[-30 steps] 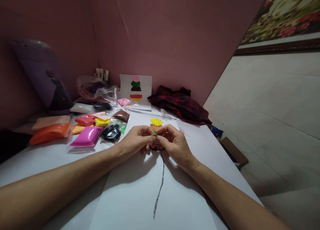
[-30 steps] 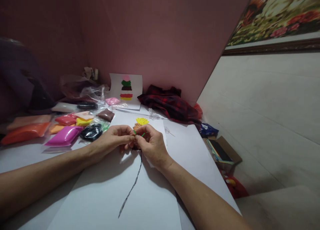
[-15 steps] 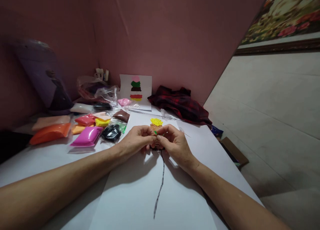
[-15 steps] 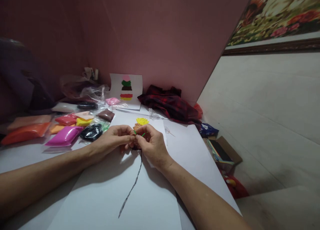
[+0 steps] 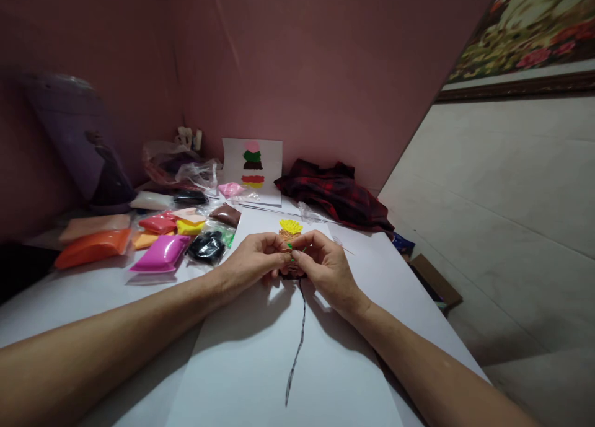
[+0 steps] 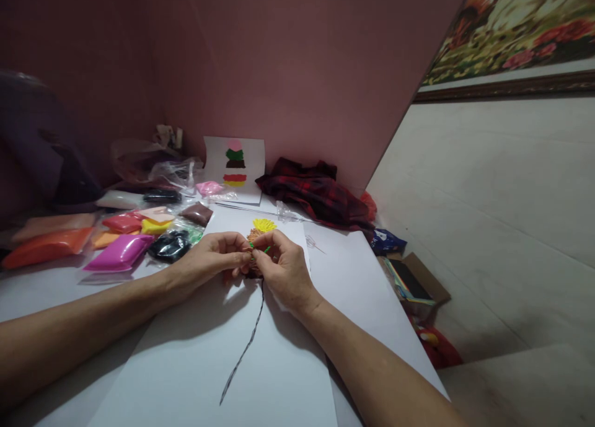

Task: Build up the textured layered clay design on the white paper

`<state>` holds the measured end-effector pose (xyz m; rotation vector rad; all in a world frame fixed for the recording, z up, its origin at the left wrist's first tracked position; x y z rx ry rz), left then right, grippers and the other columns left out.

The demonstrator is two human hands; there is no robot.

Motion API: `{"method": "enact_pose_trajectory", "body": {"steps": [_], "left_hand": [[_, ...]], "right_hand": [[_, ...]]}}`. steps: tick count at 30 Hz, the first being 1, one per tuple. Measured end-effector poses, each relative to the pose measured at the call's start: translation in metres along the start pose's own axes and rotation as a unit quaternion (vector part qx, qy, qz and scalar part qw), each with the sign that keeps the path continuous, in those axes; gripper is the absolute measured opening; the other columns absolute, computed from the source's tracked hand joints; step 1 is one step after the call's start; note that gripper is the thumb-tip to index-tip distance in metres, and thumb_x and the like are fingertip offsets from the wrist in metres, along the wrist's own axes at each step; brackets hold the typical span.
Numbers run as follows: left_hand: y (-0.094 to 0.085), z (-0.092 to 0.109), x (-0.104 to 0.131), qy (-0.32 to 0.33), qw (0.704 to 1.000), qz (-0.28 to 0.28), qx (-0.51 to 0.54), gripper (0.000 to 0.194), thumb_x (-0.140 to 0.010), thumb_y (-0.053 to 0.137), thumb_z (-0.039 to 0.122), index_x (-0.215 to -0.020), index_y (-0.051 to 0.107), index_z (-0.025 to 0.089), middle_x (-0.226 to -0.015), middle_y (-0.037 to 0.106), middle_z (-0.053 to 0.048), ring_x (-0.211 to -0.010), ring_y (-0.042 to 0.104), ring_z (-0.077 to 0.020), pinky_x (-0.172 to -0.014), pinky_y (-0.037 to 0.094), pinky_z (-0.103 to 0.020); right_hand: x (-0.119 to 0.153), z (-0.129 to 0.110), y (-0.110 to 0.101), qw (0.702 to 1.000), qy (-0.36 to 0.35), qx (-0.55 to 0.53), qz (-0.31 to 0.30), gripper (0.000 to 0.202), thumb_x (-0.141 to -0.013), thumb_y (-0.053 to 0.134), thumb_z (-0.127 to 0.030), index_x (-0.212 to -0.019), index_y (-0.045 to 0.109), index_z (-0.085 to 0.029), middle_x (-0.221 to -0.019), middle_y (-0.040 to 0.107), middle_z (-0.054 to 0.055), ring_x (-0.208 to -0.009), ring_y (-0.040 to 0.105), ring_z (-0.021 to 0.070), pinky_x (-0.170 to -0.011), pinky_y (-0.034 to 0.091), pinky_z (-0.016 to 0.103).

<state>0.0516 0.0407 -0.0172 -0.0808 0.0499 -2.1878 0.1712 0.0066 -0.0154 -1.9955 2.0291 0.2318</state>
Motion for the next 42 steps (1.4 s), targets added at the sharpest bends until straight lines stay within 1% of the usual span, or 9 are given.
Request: {"method": "enact_pose_trajectory", "body": {"steps": [3,11,17,24,28,35,42], "left_hand": [[-0.0006,-0.0009,-0.0004,-0.002,1.0,0.003,-0.003,0.02,-0.067,0.065,0.029,-0.07,0.051,0.015,-0.052,0.053,0.004,-0.043,0.048,-0.0072,-0.04,0.037,-0.018],[-0.0007,-0.0002,-0.0003,0.003,1.0,0.0,0.001,0.02,-0.065,0.065,0.027,-0.072,0.051,0.015,-0.058,0.056,0.003,-0.045,0.049,-0.0072,-0.041,0.038,-0.018],[-0.0004,0.0009,0.0003,-0.002,1.0,0.001,-0.006,0.019,-0.066,0.065,0.026,-0.071,0.051,0.014,-0.055,0.055,0.003,-0.044,0.049,-0.0071,-0.041,0.038,-0.018],[-0.0006,-0.0006,-0.0008,-0.002,1.0,0.003,-0.012,0.017,-0.065,0.064,0.025,-0.07,0.052,0.014,-0.054,0.054,0.004,-0.044,0.048,-0.0072,-0.042,0.038,-0.018],[-0.0008,-0.0012,-0.0013,0.006,1.0,0.0,-0.011,0.019,-0.064,0.065,0.027,-0.069,0.051,0.015,-0.056,0.055,0.003,-0.045,0.048,-0.0075,-0.042,0.038,-0.019],[-0.0002,0.001,-0.0006,-0.006,1.0,0.002,-0.026,0.019,-0.064,0.064,0.027,-0.069,0.051,0.015,-0.054,0.055,0.004,-0.045,0.048,-0.0077,-0.042,0.037,-0.019],[0.0001,0.0007,-0.0004,-0.012,0.999,0.01,-0.029,0.019,-0.063,0.065,0.027,-0.069,0.05,0.015,-0.051,0.054,0.004,-0.044,0.049,-0.0082,-0.043,0.037,-0.019]], "right_hand": [[-0.0001,-0.0001,0.0003,1.0,0.0,-0.004,-0.003,0.006,-0.076,0.059,-0.02,-0.08,0.056,-0.018,-0.066,0.059,-0.001,-0.057,0.057,0.0114,-0.055,0.049,0.026],[-0.0004,0.0008,0.0002,1.0,0.006,-0.006,-0.004,0.007,-0.075,0.06,-0.021,-0.08,0.056,-0.018,-0.065,0.059,-0.001,-0.057,0.057,0.0115,-0.054,0.048,0.026],[0.0003,0.0018,-0.0013,1.0,0.006,0.005,0.0,0.007,-0.076,0.06,-0.022,-0.08,0.056,-0.018,-0.066,0.06,-0.001,-0.057,0.057,0.012,-0.055,0.048,0.026],[-0.0005,0.0011,0.0006,1.0,0.009,-0.006,-0.01,0.007,-0.075,0.06,-0.021,-0.08,0.056,-0.019,-0.067,0.06,-0.001,-0.058,0.057,0.0118,-0.055,0.047,0.026],[-0.0006,0.0033,-0.0007,1.0,0.006,0.019,-0.006,0.006,-0.075,0.059,-0.02,-0.081,0.057,-0.019,-0.067,0.06,-0.001,-0.058,0.056,0.0121,-0.054,0.047,0.026],[-0.0001,0.0057,-0.0024,0.998,-0.01,0.057,-0.011,0.005,-0.078,0.058,-0.019,-0.083,0.057,-0.02,-0.071,0.059,0.0,-0.059,0.055,0.0117,-0.054,0.047,0.025],[-0.0001,0.0066,-0.0023,0.997,-0.015,0.069,-0.015,0.006,-0.079,0.057,-0.02,-0.084,0.057,-0.02,-0.075,0.061,0.0,-0.064,0.059,0.0135,-0.058,0.049,0.027]]}}
Point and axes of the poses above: each hand's wrist, its own x-axis away from the middle knuckle, its own y-axis out of the palm, z = x × y, the point moved 5 cm from there along -x, towards the middle knuckle
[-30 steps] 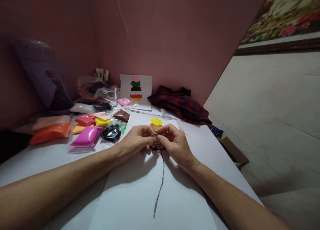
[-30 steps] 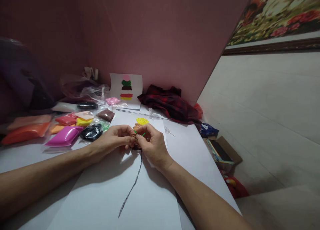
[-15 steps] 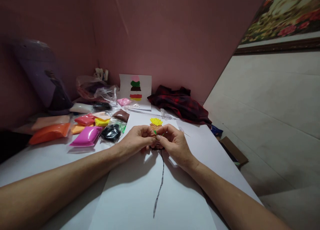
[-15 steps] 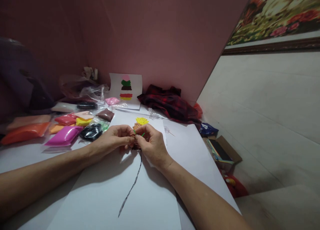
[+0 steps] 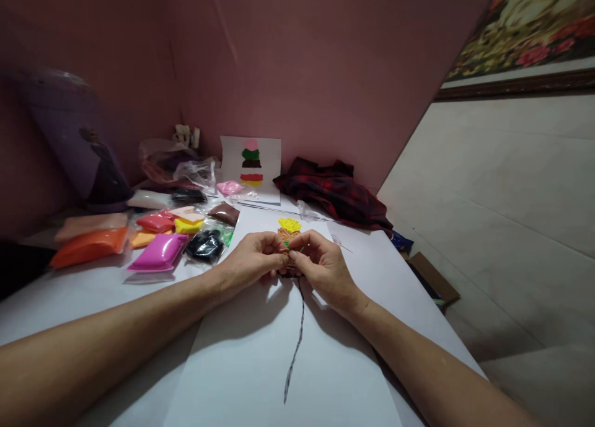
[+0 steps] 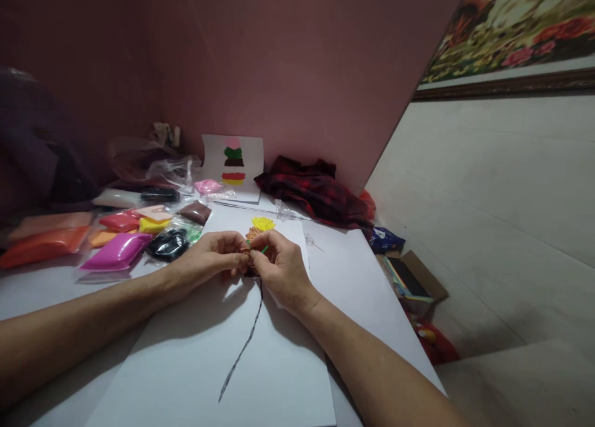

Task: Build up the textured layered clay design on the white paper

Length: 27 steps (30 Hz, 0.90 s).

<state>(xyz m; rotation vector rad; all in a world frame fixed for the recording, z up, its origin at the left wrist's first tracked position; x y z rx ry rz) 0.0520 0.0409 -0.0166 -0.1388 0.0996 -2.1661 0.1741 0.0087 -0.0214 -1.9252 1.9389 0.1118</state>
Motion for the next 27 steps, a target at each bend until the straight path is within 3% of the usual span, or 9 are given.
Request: {"method": "enact_pose_trajectory", "body": {"steps": [27], "left_hand": [[0.0004,-0.0024,-0.0013,0.004,1.0,-0.004,0.0,0.02,-0.065,0.064,0.028,-0.069,0.049,0.015,-0.05,0.052,0.005,-0.044,0.047,-0.0073,-0.042,0.036,-0.018]], "right_hand": [[0.0003,-0.0019,-0.0002,1.0,-0.018,0.014,0.005,0.007,-0.077,0.056,-0.015,-0.082,0.057,-0.019,-0.073,0.057,-0.001,-0.062,0.052,0.0105,-0.055,0.044,0.023]]}}
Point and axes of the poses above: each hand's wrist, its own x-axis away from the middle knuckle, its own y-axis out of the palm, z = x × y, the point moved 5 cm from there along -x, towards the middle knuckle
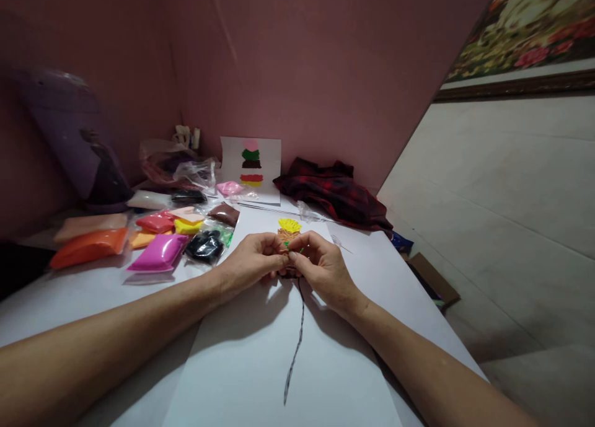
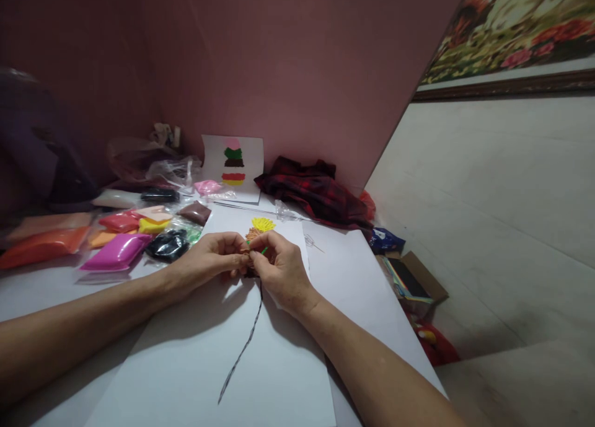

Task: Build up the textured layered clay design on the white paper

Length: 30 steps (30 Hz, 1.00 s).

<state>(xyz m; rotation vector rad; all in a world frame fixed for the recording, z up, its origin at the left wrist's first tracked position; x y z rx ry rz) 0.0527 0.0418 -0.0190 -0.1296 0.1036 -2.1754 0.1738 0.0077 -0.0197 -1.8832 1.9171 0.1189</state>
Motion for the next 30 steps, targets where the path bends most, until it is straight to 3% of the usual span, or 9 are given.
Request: {"method": "enact_pose_trajectory", "body": {"steps": [30], "left_hand": [[-0.0005,-0.0017,-0.0009,0.004,1.0,-0.003,-0.001,0.021,-0.064,0.064,0.029,-0.07,0.05,0.015,-0.051,0.053,0.005,-0.044,0.047,-0.0076,-0.042,0.037,-0.019]], "right_hand": [[-0.0003,-0.0005,0.0001,1.0,-0.003,0.002,0.001,0.006,-0.077,0.056,-0.015,-0.082,0.057,-0.019,-0.073,0.058,-0.001,-0.061,0.052,0.0103,-0.055,0.044,0.023]]}}
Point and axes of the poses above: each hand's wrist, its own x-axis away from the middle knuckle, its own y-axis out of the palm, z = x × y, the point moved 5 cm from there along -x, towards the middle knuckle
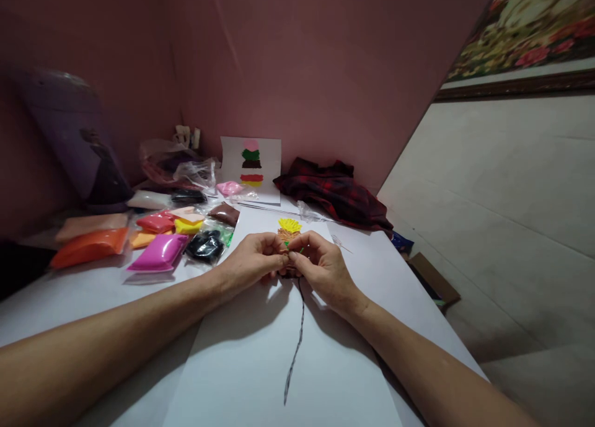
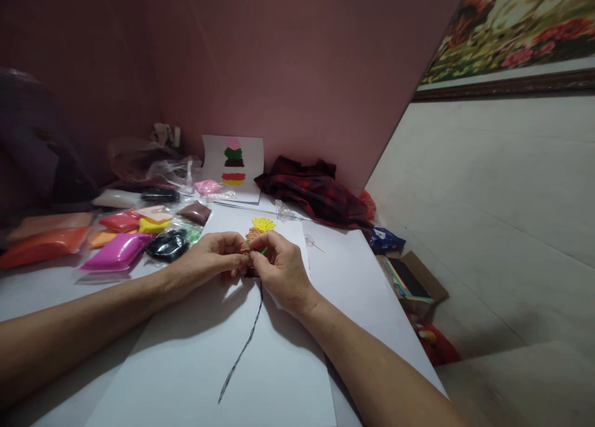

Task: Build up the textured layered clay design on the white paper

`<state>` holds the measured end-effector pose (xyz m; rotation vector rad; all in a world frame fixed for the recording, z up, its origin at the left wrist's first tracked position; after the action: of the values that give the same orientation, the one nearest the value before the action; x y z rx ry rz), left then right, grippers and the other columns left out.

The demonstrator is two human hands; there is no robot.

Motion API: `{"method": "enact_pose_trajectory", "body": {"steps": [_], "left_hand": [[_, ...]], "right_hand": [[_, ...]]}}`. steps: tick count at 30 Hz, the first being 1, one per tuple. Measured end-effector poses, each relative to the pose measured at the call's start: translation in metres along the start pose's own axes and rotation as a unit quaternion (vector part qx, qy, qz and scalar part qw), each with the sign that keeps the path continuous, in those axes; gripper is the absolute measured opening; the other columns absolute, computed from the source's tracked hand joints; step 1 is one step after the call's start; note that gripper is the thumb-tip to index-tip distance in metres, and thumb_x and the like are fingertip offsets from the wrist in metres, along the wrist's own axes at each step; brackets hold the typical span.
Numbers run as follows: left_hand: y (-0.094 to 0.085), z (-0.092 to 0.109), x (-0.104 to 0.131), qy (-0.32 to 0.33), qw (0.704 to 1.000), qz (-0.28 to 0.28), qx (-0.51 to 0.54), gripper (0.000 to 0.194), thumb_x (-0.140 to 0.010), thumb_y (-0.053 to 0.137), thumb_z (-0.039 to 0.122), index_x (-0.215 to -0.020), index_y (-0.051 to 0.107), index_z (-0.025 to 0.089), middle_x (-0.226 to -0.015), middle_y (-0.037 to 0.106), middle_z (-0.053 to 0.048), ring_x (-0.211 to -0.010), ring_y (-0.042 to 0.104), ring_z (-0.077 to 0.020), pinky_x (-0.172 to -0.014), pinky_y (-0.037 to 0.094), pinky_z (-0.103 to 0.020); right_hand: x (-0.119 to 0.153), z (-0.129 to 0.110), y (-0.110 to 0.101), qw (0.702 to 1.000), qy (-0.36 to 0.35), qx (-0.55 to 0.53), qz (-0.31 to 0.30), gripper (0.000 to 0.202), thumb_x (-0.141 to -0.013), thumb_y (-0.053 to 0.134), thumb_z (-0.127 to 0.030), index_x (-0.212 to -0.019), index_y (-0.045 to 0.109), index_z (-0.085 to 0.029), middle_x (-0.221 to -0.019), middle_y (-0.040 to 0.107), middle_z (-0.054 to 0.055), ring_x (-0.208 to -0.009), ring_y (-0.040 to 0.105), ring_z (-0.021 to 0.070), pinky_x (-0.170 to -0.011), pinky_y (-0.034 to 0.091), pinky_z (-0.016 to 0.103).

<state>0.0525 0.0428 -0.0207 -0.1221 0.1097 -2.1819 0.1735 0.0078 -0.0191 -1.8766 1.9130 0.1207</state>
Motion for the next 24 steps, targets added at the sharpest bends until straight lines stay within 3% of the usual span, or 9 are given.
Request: {"method": "enact_pose_trajectory", "body": {"steps": [24], "left_hand": [[0.0006,0.0019,0.0009,-0.006,1.0,-0.002,-0.001,0.021,-0.065,0.064,0.029,-0.07,0.049,0.016,-0.051,0.052,0.005,-0.044,0.048,-0.0079,-0.043,0.037,-0.019]], "right_hand": [[0.0004,-0.0008,0.0007,1.0,0.006,-0.011,-0.001,0.007,-0.077,0.056,-0.016,-0.082,0.057,-0.019,-0.073,0.059,0.0,-0.061,0.054,0.0111,-0.055,0.045,0.023]]}}
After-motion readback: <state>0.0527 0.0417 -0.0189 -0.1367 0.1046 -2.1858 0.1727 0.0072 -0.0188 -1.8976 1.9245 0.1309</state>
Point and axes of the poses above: each hand's wrist, its own x-axis away from the middle knuckle, its own y-axis out of the palm, z = x × y, the point moved 5 cm from there along -x, towards the middle knuckle
